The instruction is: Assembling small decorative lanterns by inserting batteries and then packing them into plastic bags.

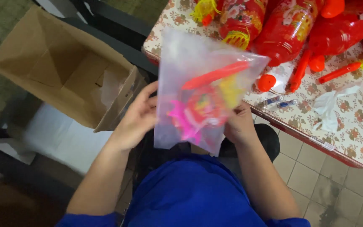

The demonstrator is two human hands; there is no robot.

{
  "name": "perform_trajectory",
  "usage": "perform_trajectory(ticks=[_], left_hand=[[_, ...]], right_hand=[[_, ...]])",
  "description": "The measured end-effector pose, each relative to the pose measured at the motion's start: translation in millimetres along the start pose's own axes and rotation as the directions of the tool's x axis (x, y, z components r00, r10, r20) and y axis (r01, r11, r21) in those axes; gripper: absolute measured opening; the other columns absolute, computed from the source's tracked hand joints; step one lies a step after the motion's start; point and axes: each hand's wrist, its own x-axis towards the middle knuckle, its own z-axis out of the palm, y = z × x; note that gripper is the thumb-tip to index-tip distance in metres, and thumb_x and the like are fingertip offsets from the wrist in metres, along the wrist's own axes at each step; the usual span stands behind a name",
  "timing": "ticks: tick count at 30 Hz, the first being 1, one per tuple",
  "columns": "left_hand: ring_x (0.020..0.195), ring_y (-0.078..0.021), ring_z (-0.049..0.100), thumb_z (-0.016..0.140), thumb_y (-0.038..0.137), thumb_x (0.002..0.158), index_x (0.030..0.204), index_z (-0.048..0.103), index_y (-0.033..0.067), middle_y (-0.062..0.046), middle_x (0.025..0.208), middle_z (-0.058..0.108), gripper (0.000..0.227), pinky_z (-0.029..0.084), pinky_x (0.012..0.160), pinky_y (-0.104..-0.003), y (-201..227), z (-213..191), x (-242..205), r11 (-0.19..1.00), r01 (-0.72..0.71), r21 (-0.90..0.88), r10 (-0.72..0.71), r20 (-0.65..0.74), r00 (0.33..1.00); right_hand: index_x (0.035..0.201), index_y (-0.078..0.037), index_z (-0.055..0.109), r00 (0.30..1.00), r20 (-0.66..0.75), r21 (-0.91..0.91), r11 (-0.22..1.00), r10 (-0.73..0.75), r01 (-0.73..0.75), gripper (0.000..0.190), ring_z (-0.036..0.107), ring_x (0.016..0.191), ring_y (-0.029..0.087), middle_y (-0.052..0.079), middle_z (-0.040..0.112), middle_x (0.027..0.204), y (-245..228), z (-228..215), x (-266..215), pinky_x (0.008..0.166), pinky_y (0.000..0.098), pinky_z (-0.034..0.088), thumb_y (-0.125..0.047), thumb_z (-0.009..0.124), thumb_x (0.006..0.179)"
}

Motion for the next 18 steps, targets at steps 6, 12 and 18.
perform_trajectory(ticks=[6, 12, 18], left_hand=[[0.11, -0.0248, 0.06, 0.095, 0.023, 0.069, 0.133, 0.051, 0.0028, -0.016, 0.118, 0.065, 0.081, 0.052, 0.096, -0.048, 18, 28, 2, 0.922, 0.04, 0.384, 0.066, -0.258, 0.964], [0.11, -0.022, 0.068, 0.103, 0.004, 0.048, 0.128, 0.049, 0.006, -0.01, 0.116, 0.07, 0.097, 0.057, 0.1, -0.045, 42, 30, -10, 0.963, 0.012, 0.269, 0.075, -0.311, 0.948], [0.117, -0.0229, 0.064, 0.103, 0.018, 0.058, 0.129, 0.052, 0.0085, -0.011, 0.12, 0.068, 0.088, 0.048, 0.11, -0.054, 84, -6, -28, 0.81, -0.138, 0.57, 0.34, -0.266, 0.902]], right_hand=[[0.12, 0.008, 0.07, 0.994, 0.026, -0.147, 0.984, -0.102, 0.105, 0.045, 0.07, 0.104, 0.024, 0.022, 0.076, 0.108, -8, 32, 5, 0.096, 0.0446, 0.058, -0.006, 0.086, 0.08], [0.118, 0.004, 0.073, 0.993, 0.048, -0.279, 0.953, -0.106, 0.115, 0.037, 0.07, 0.104, 0.021, 0.016, 0.077, 0.105, -21, 74, -2, 0.093, 0.0404, 0.061, 0.0, 0.084, 0.083], [0.145, -0.005, 0.048, 0.94, 0.317, -0.225, 0.953, -0.124, 0.201, 0.07, 0.067, 0.119, 0.019, 0.011, 0.072, 0.124, -8, 99, 16, 0.11, 0.0381, 0.054, 0.003, 0.082, 0.085]])
